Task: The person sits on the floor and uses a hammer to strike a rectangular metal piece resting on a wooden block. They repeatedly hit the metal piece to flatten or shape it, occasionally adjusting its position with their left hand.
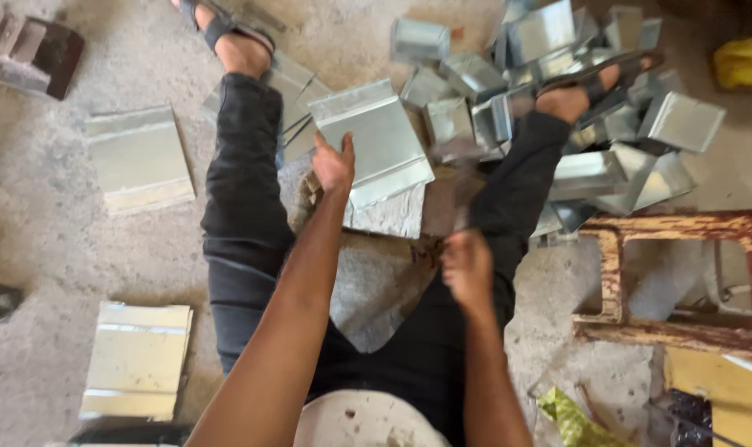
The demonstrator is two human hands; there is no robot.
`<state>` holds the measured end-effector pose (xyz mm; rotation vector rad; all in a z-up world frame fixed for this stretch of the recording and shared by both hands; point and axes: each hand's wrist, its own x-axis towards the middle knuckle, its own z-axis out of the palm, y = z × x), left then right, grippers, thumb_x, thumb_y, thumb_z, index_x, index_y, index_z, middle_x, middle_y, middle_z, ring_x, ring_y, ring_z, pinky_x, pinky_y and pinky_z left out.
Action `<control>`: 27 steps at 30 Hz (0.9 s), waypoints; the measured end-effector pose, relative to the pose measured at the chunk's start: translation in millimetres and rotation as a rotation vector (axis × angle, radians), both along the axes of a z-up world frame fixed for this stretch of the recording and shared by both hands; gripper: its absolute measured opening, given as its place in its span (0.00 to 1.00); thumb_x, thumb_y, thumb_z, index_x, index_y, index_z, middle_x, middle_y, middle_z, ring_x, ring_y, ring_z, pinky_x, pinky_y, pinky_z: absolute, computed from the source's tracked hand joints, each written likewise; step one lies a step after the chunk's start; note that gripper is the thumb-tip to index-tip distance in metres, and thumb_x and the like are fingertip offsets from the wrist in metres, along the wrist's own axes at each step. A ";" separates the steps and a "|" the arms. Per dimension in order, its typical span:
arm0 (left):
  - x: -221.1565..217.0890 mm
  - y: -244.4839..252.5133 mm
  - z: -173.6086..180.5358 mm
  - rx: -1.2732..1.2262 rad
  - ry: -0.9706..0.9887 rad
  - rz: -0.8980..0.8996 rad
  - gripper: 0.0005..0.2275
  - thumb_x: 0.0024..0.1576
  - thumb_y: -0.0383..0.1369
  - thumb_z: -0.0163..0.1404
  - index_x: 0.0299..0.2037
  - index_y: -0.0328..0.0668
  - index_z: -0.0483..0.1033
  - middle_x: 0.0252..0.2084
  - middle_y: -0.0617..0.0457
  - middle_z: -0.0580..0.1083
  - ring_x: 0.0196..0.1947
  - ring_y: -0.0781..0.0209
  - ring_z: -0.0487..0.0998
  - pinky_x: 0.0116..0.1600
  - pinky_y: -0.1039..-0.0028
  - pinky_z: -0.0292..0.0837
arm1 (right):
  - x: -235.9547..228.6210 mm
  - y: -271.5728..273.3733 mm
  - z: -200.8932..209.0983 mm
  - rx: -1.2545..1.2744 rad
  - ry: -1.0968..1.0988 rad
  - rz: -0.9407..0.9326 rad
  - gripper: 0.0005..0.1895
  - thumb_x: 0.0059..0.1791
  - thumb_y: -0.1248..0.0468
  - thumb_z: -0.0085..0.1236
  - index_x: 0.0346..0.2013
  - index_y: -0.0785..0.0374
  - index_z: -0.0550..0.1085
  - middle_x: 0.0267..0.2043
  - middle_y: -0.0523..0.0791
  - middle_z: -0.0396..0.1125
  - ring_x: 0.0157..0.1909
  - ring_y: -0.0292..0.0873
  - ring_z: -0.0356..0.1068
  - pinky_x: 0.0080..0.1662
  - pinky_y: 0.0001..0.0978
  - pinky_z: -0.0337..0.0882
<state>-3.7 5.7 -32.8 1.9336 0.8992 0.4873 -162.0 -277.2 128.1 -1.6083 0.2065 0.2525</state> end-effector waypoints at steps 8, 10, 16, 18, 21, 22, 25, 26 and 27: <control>0.5 3.2 4.2 -0.038 0.082 -0.049 0.34 0.56 0.48 0.58 0.64 0.29 0.62 0.36 0.26 0.77 0.40 0.26 0.79 0.47 0.48 0.75 | -14.3 -14.2 116.5 0.248 -0.881 -0.233 0.28 0.58 0.33 0.44 0.44 0.55 0.60 0.18 0.43 0.51 0.14 0.33 0.46 0.21 0.28 0.49; 4.3 4.8 -4.8 0.079 0.148 -0.069 0.34 0.56 0.52 0.57 0.63 0.30 0.63 0.35 0.30 0.79 0.38 0.31 0.82 0.52 0.49 0.73 | -4.0 -7.2 68.0 0.167 -0.930 -0.292 0.26 0.59 0.35 0.43 0.44 0.56 0.62 0.20 0.43 0.54 0.16 0.34 0.50 0.22 0.28 0.51; 1.8 9.9 -14.3 0.105 0.302 -0.070 0.36 0.57 0.55 0.55 0.64 0.31 0.64 0.38 0.32 0.79 0.39 0.34 0.82 0.51 0.52 0.75 | -4.9 2.2 -55.6 -0.680 -0.474 0.296 0.16 0.64 0.52 0.49 0.47 0.63 0.71 0.31 0.43 0.68 0.33 0.40 0.68 0.36 0.35 0.66; 5.1 11.7 -4.8 0.084 0.313 -0.072 0.35 0.57 0.55 0.55 0.64 0.32 0.64 0.39 0.31 0.79 0.40 0.32 0.81 0.50 0.52 0.76 | -6.3 -1.6 -28.4 -0.391 -0.118 0.146 0.17 0.59 0.49 0.49 0.43 0.60 0.71 0.25 0.41 0.62 0.23 0.36 0.58 0.26 0.30 0.57; -13.3 13.0 -4.9 0.061 0.282 -0.082 0.33 0.56 0.53 0.56 0.61 0.32 0.66 0.39 0.31 0.79 0.40 0.32 0.81 0.50 0.52 0.75 | -6.8 1.9 36.7 0.008 -0.036 0.016 0.21 0.57 0.44 0.48 0.40 0.60 0.68 0.20 0.37 0.55 0.17 0.28 0.51 0.19 0.22 0.50; -13.8 15.5 -4.5 0.038 0.230 -0.074 0.33 0.55 0.52 0.57 0.61 0.32 0.66 0.39 0.31 0.79 0.40 0.32 0.81 0.50 0.52 0.75 | -8.6 -1.6 63.2 0.036 -0.108 -0.030 0.23 0.56 0.42 0.50 0.42 0.59 0.67 0.21 0.38 0.55 0.17 0.29 0.51 0.19 0.23 0.50; -14.9 23.7 -4.0 0.039 0.201 -0.075 0.31 0.56 0.50 0.58 0.59 0.31 0.67 0.38 0.30 0.79 0.41 0.31 0.81 0.50 0.52 0.75 | -27.4 -5.1 121.1 0.072 -0.517 -0.126 0.30 0.54 0.34 0.51 0.43 0.60 0.64 0.21 0.40 0.54 0.17 0.33 0.50 0.20 0.25 0.51; -14.9 20.8 -4.2 0.047 0.205 -0.082 0.31 0.57 0.50 0.58 0.59 0.31 0.67 0.38 0.29 0.79 0.41 0.31 0.81 0.50 0.51 0.75 | -27.7 -0.3 121.5 0.073 -0.614 -0.161 0.31 0.54 0.34 0.51 0.43 0.59 0.63 0.21 0.40 0.54 0.16 0.32 0.50 0.20 0.25 0.51; -18.7 18.4 -5.1 0.033 0.176 -0.081 0.30 0.56 0.50 0.58 0.59 0.31 0.67 0.39 0.30 0.79 0.41 0.31 0.81 0.50 0.52 0.75 | -27.3 0.6 115.8 0.073 -0.713 -0.195 0.31 0.55 0.33 0.51 0.43 0.58 0.62 0.21 0.40 0.54 0.15 0.32 0.49 0.19 0.24 0.51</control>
